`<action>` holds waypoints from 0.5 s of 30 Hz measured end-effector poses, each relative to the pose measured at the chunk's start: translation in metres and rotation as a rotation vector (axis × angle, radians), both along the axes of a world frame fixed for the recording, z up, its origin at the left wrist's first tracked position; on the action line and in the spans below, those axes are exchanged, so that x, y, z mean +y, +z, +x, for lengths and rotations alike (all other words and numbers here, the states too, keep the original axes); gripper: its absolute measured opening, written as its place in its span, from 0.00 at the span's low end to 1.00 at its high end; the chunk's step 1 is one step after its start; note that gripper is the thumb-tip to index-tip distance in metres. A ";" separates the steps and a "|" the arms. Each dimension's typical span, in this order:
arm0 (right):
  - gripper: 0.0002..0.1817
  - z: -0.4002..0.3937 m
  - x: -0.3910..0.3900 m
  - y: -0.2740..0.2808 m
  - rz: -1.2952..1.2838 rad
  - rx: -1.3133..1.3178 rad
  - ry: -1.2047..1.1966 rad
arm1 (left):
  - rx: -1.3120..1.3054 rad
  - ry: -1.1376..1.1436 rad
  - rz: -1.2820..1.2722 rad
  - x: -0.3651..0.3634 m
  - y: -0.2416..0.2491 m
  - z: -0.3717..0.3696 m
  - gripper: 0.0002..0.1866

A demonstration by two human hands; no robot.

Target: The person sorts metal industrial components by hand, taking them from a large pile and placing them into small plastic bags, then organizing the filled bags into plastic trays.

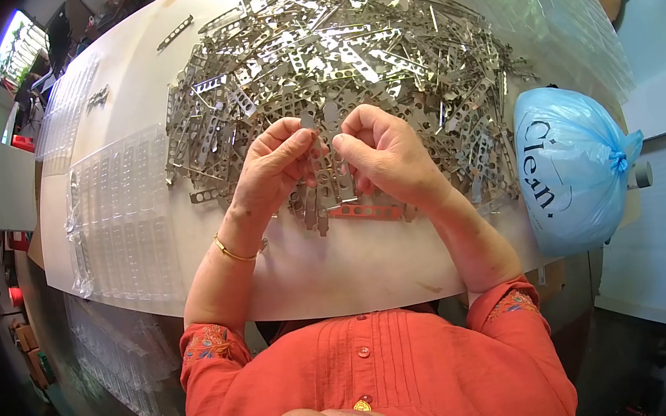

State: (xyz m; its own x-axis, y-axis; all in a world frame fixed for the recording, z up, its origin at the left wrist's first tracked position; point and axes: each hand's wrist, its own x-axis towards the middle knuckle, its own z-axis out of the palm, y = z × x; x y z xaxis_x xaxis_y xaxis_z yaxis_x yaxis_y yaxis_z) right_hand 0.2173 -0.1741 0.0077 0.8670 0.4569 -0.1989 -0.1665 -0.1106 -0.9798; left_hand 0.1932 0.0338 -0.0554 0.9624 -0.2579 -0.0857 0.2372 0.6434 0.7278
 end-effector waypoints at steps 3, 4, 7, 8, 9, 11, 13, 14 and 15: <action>0.08 -0.001 0.001 0.000 -0.025 0.022 0.024 | 0.009 -0.007 0.006 0.000 0.002 0.000 0.06; 0.08 -0.001 0.002 0.001 -0.026 0.029 0.029 | 0.011 -0.012 0.008 0.000 0.002 0.000 0.06; 0.08 -0.002 0.003 0.002 -0.033 0.033 0.035 | -0.007 -0.027 -0.011 0.001 -0.001 0.000 0.06; 0.08 -0.001 0.003 0.002 -0.033 0.033 0.036 | -0.007 -0.026 -0.011 0.001 -0.001 0.001 0.06; 0.08 -0.001 0.003 0.001 -0.030 0.030 0.042 | -0.007 -0.026 -0.006 0.001 -0.001 0.001 0.06; 0.08 -0.001 0.002 0.001 -0.028 0.028 0.048 | -0.006 -0.026 -0.002 0.001 -0.002 0.001 0.07; 0.08 -0.001 0.003 0.001 -0.028 0.030 0.055 | 0.005 -0.023 -0.014 0.000 -0.002 0.001 0.07; 0.08 -0.002 0.003 0.001 -0.029 0.030 0.056 | 0.005 -0.022 -0.014 0.000 -0.002 0.001 0.07; 0.08 -0.002 0.003 0.001 -0.034 0.030 0.060 | 0.010 -0.022 -0.010 0.000 -0.001 0.001 0.07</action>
